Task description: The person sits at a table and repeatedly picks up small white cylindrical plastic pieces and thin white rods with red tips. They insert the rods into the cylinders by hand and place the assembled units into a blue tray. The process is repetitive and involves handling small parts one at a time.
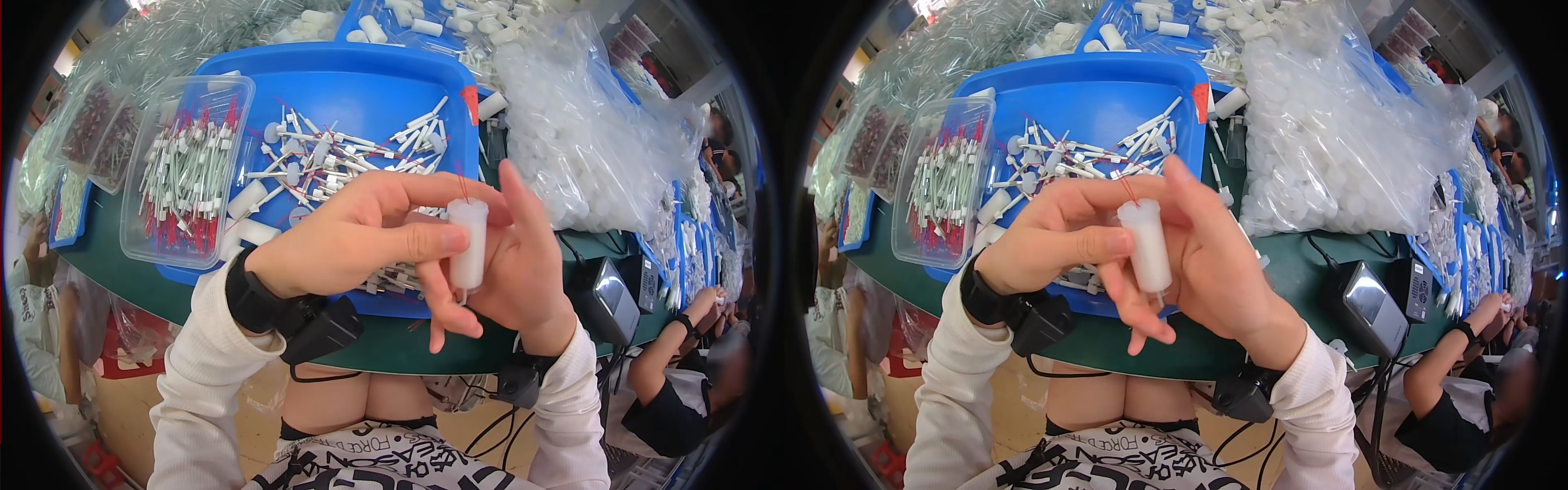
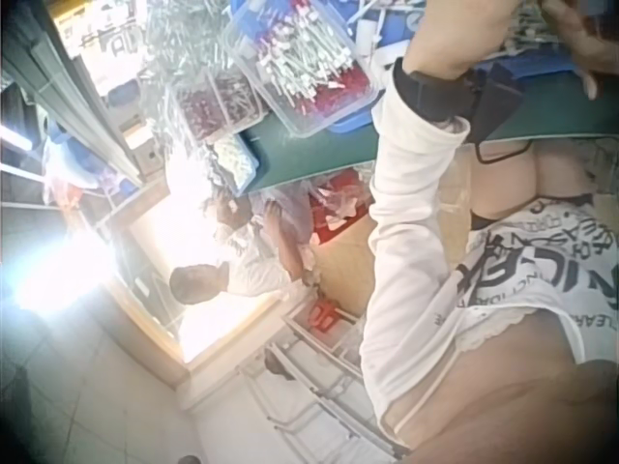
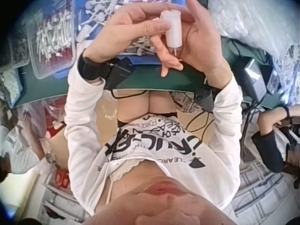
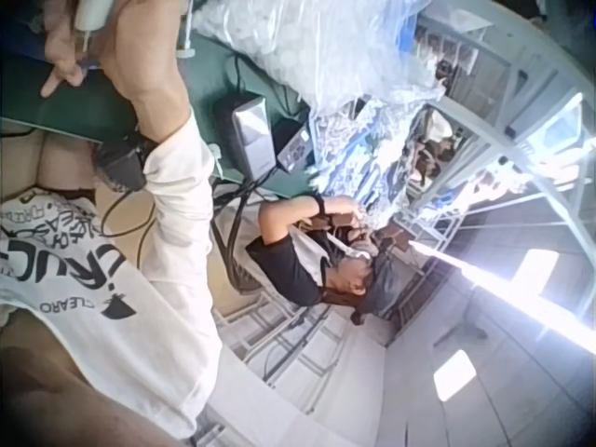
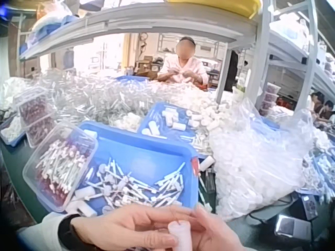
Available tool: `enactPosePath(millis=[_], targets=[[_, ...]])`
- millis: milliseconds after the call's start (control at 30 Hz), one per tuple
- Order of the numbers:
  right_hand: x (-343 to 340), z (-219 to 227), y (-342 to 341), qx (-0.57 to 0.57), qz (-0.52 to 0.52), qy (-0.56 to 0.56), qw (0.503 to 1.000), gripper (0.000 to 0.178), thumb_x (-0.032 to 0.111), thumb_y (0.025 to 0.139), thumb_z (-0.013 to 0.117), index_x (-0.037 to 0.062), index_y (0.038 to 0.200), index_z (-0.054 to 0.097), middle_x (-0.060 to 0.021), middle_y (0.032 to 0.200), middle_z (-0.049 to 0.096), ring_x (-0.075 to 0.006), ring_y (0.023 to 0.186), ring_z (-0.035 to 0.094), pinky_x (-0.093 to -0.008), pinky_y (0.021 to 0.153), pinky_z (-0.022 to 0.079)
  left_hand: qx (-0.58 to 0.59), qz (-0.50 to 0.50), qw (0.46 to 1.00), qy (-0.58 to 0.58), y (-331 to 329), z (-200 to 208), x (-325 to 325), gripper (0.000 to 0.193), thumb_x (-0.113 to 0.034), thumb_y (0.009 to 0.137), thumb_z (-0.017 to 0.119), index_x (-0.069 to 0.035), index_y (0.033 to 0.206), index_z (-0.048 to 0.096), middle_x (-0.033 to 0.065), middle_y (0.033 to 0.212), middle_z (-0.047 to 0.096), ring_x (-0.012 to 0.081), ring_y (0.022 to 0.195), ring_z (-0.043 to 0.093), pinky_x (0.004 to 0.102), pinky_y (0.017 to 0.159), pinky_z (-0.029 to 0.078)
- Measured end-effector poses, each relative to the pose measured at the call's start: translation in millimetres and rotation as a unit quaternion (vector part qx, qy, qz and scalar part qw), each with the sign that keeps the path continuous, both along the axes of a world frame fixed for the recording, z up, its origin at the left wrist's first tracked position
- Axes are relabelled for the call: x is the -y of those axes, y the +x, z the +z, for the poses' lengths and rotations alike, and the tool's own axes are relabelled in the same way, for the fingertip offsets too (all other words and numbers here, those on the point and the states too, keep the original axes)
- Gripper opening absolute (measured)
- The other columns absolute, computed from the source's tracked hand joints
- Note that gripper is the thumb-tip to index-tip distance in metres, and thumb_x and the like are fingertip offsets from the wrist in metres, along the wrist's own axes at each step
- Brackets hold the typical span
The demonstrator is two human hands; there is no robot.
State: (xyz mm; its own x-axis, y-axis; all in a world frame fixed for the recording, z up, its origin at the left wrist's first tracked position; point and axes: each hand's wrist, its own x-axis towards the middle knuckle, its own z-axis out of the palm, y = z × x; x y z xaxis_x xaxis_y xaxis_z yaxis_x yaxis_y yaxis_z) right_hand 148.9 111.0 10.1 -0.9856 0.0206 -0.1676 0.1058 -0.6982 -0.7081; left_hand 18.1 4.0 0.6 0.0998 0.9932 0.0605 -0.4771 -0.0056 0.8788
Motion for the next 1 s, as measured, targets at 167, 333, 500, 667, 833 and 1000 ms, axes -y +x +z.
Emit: enactPosePath(millis=[167,333,500,667,833,1000], targets=[[-5.7,-11.2,1.4,-0.01,0.014,0.027,1.0,0.051,0.049,0.091,0.025,0.0025,0.096,0.045,-0.0047,0.056,0.044,-0.0135,0.037,0.038,-0.0301,0.035,0.044,0.029,0.013,0.999,0.005,2.7,1.3,-0.7,0.037,-0.012,0.089,0.052,0.006,0.12,0.041,0.0096,0.085,0.06,0.0255,0.072,0.066,0.0367,0.063,0.056],[5.2,4.0,-3.9,0.081,-0.062,0.112,0.988,0.06,0.055,0.087,0.024,0.0053,0.06,0.043,-0.0056,0.047,0.04,-0.0126,0.032,0.033,-0.0274,0.033,0.039,-0.129,0.135,0.981,0.06,3.9,-10.1,-8.0,0.035,-0.009,0.085,0.057,0.007,0.115,0.046,0.0105,0.086,0.06,0.0223,0.073,0.065,0.0365,0.064,0.056],[5.1,2.8,-0.9,0.062,-0.087,0.147,0.983,0.051,0.049,0.086,0.034,0.0052,0.061,0.041,-0.0042,0.047,0.039,-0.0118,0.035,0.034,-0.0276,0.036,0.038,-0.067,0.12,0.99,0.001,3.8,-0.3,-4.6,0.033,-0.007,0.079,0.064,0.005,0.108,0.053,0.0106,0.098,0.058,0.0182,0.087,0.059,0.0307,0.075,0.05],[3.8,-2.9,2.1,0.064,-0.065,0.243,0.966,0.041,0.039,0.082,0.047,0.0067,0.057,0.037,-0.0017,0.048,0.038,-0.0105,0.036,0.035,-0.0267,0.038,0.038,-0.251,0.16,0.947,0.122,-0.8,-12.9,-9.4,0.029,-0.005,0.072,0.07,-0.001,0.099,0.061,0.0125,0.111,0.053,0.0163,0.1,0.052,0.0305,0.086,0.042],[-3.2,-8.6,8.2,-0.005,-0.03,0.218,0.975,0.04,0.04,0.088,0.043,0.0016,0.087,0.054,-0.0005,0.058,0.045,-0.0075,0.043,0.04,-0.0224,0.043,0.039,-0.21,0.135,0.96,0.13,-0.9,-9.6,-7.0,0.029,-0.005,0.073,0.068,-0.001,0.101,0.061,0.0135,0.116,0.05,0.018,0.1,0.053,0.0316,0.087,0.042],[-1.9,3.3,7.5,-0.022,-0.011,0.146,0.989,0.065,0.055,0.088,0.022,-0.0011,0.113,0.043,-0.0107,0.064,0.05,-0.0159,0.043,0.047,-0.0313,0.044,0.05,-0.055,0.089,0.989,0.103,2.4,-3.8,-2.7,0.032,-0.005,0.084,0.055,0.004,0.114,0.05,0.0143,0.105,0.056,0.024,0.091,0.059,0.0328,0.08,0.048]])
